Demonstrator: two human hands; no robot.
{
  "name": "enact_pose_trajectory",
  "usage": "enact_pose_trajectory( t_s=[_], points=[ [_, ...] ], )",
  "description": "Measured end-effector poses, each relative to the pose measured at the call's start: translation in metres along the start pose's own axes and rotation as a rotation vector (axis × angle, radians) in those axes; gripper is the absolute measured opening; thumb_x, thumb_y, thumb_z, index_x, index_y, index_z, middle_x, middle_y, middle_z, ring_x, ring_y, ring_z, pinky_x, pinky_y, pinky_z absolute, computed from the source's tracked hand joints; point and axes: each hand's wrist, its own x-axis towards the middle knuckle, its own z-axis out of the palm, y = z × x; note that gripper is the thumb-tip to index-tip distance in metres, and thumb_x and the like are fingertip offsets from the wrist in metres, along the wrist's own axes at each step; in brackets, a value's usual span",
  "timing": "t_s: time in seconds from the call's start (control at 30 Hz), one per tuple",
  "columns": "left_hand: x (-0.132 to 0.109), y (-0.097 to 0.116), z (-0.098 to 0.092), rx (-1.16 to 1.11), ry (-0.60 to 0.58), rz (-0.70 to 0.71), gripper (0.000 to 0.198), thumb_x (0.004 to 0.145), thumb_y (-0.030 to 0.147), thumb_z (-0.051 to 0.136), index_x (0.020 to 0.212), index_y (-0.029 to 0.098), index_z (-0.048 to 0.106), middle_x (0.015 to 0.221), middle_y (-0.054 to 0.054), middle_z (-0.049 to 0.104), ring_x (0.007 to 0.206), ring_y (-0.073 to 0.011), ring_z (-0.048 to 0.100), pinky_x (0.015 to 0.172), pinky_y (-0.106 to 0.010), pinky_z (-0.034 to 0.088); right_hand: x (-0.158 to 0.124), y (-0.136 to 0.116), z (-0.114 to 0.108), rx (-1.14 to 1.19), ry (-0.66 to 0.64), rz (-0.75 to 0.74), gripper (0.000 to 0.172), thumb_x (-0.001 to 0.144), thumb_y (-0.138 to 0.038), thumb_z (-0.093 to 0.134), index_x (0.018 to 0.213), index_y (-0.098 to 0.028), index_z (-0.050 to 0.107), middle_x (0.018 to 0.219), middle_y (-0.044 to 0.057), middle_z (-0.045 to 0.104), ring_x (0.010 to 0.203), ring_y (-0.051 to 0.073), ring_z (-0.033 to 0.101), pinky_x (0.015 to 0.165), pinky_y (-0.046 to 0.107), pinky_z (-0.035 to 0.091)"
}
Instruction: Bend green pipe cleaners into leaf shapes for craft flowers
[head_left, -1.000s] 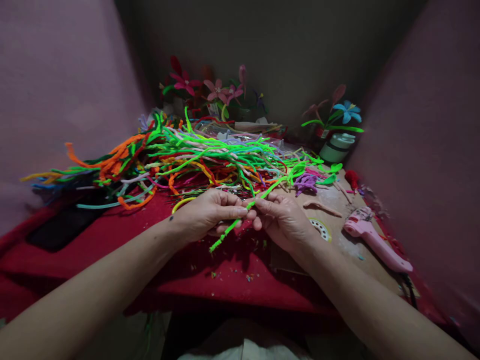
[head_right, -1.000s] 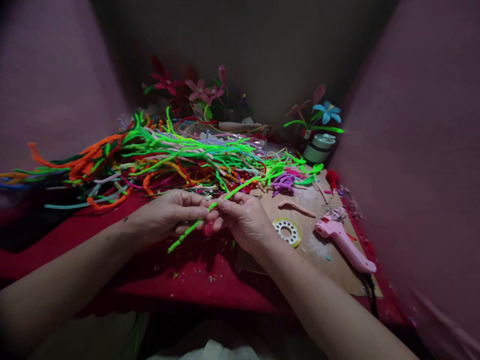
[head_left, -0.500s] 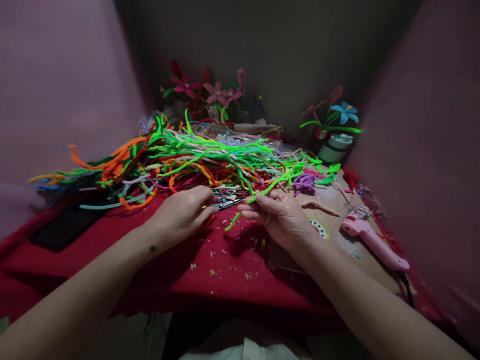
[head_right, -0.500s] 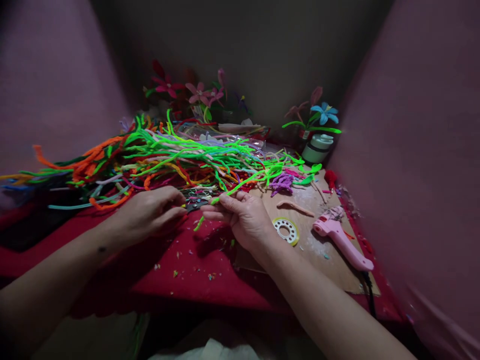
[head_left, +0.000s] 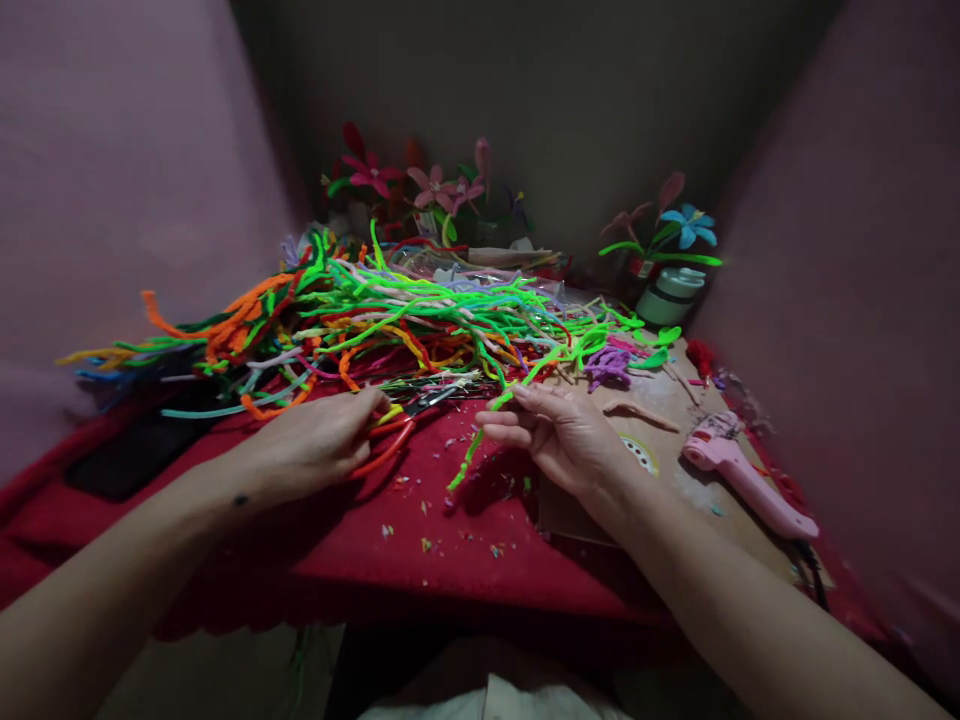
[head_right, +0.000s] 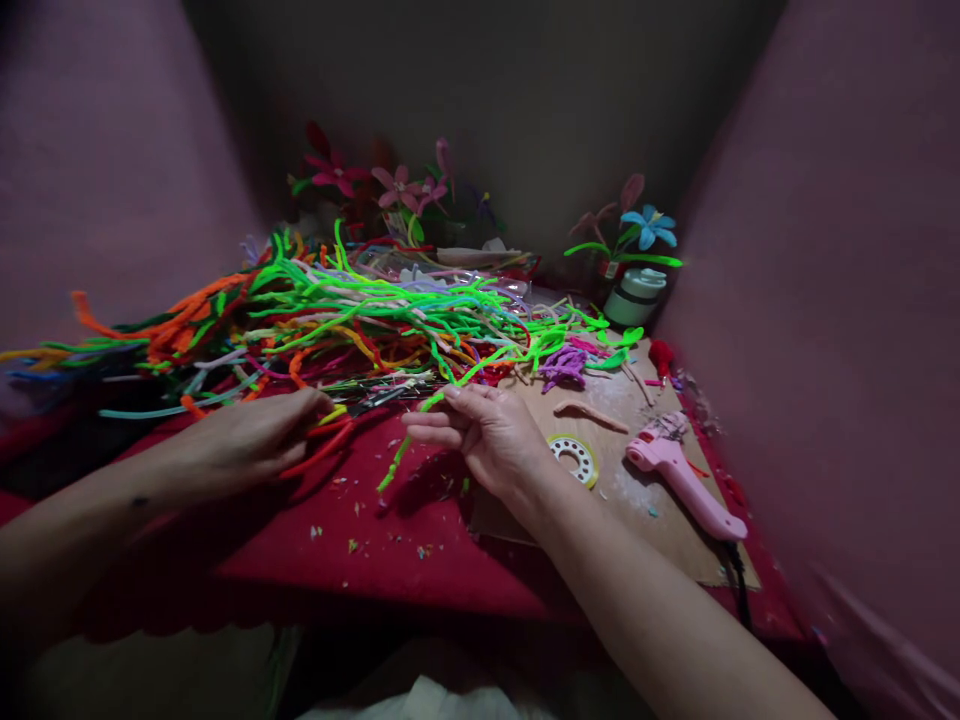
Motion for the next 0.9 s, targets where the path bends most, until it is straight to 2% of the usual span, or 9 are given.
enact_pose_trajectory(
  t_s=[0.1, 0.2, 0.33, 0.4, 0.53, 0.63, 0.73, 0.9],
  points=[
    [-0.011, -0.004, -0.005, -0.024, -0.039, -0.017, 0.02, 0.082, 0.033, 0.038, 0.094, 0.017, 0.043, 0.079, -0.002, 0.056, 0.065, -0.0144, 0.051, 0.06, -0.024, 0.035, 0.0, -0.001, 0.0, -0.009, -0.006, 0.017, 0.013, 0.077, -0.007, 0.054, 0.064, -0.011, 0.053, 0.056, 0.003, 0.062, 0.068, 0.023, 0.069, 0.06, 0.029, 0.058],
    [-0.019, -0.005, -0.004, -0.017, 0.047, -0.049, 0.021, 0.081, 0.039, 0.04, 0.09, 0.019, 0.04, 0.073, 0.001, 0.054, 0.06, -0.013, 0.049, 0.057, -0.023, 0.034, -0.001, -0.001, 0.001, -0.022, -0.016, 0.05, 0.015, 0.076, -0.007, 0.054, 0.062, -0.012, 0.051, 0.053, 0.003, 0.061, 0.067, 0.024, 0.069, 0.058, 0.028, 0.058],
    [-0.024, 0.001, 0.001, 0.015, 0.073, 0.059, 0.016, 0.084, 0.035, 0.033, 0.088, 0.02, 0.036, 0.068, 0.002, 0.054, 0.056, -0.0124, 0.05, 0.054, -0.022, 0.034, -0.002, -0.001, 0.002, -0.023, -0.013, 0.099, 0.015, 0.074, -0.007, 0.055, 0.062, -0.013, 0.049, 0.05, 0.001, 0.059, 0.064, 0.023, 0.069, 0.054, 0.026, 0.057],
    [-0.023, 0.004, 0.002, 0.059, 0.088, 0.068, 0.015, 0.085, 0.033, 0.029, 0.088, 0.02, 0.035, 0.068, 0.001, 0.055, 0.056, -0.0132, 0.051, 0.052, -0.022, 0.035, -0.002, -0.002, 0.003, -0.024, -0.003, 0.111, 0.015, 0.074, -0.006, 0.055, 0.062, -0.013, 0.049, 0.05, 0.001, 0.058, 0.062, 0.023, 0.069, 0.053, 0.026, 0.057],
    [-0.021, 0.011, 0.002, 0.142, 0.103, 0.037, 0.02, 0.086, 0.03, 0.027, 0.091, 0.018, 0.042, 0.073, -0.003, 0.06, 0.059, -0.0151, 0.055, 0.055, -0.025, 0.039, -0.003, -0.003, 0.003, -0.039, 0.015, 0.137, 0.014, 0.074, -0.005, 0.053, 0.063, -0.012, 0.05, 0.051, 0.001, 0.059, 0.06, 0.022, 0.068, 0.053, 0.028, 0.057],
    [-0.022, 0.013, 0.004, 0.161, 0.096, 0.132, 0.026, 0.087, 0.025, 0.023, 0.09, 0.018, 0.048, 0.076, -0.004, 0.062, 0.063, -0.0155, 0.057, 0.06, -0.027, 0.043, -0.003, -0.004, 0.003, -0.055, 0.024, 0.159, 0.013, 0.075, -0.004, 0.05, 0.064, -0.011, 0.052, 0.051, 0.004, 0.061, 0.056, 0.021, 0.068, 0.052, 0.029, 0.057],
    [-0.022, 0.013, 0.006, 0.235, 0.16, 0.244, 0.026, 0.087, 0.019, 0.025, 0.088, 0.017, 0.051, 0.077, -0.004, 0.061, 0.065, -0.016, 0.057, 0.061, -0.028, 0.043, -0.004, -0.004, 0.003, -0.079, 0.009, 0.182, 0.013, 0.074, -0.005, 0.05, 0.063, -0.011, 0.052, 0.049, 0.004, 0.06, 0.055, 0.022, 0.067, 0.05, 0.029, 0.057],
    [-0.023, 0.011, 0.007, 0.319, 0.233, 0.295, 0.021, 0.085, 0.015, 0.031, 0.088, 0.016, 0.051, 0.073, -0.004, 0.058, 0.064, -0.0164, 0.055, 0.06, -0.029, 0.043, -0.005, -0.004, 0.002, -0.149, -0.009, 0.224, 0.011, 0.073, -0.007, 0.052, 0.063, -0.012, 0.051, 0.047, 0.004, 0.06, 0.057, 0.023, 0.068, 0.048, 0.027, 0.056]
  ],
)
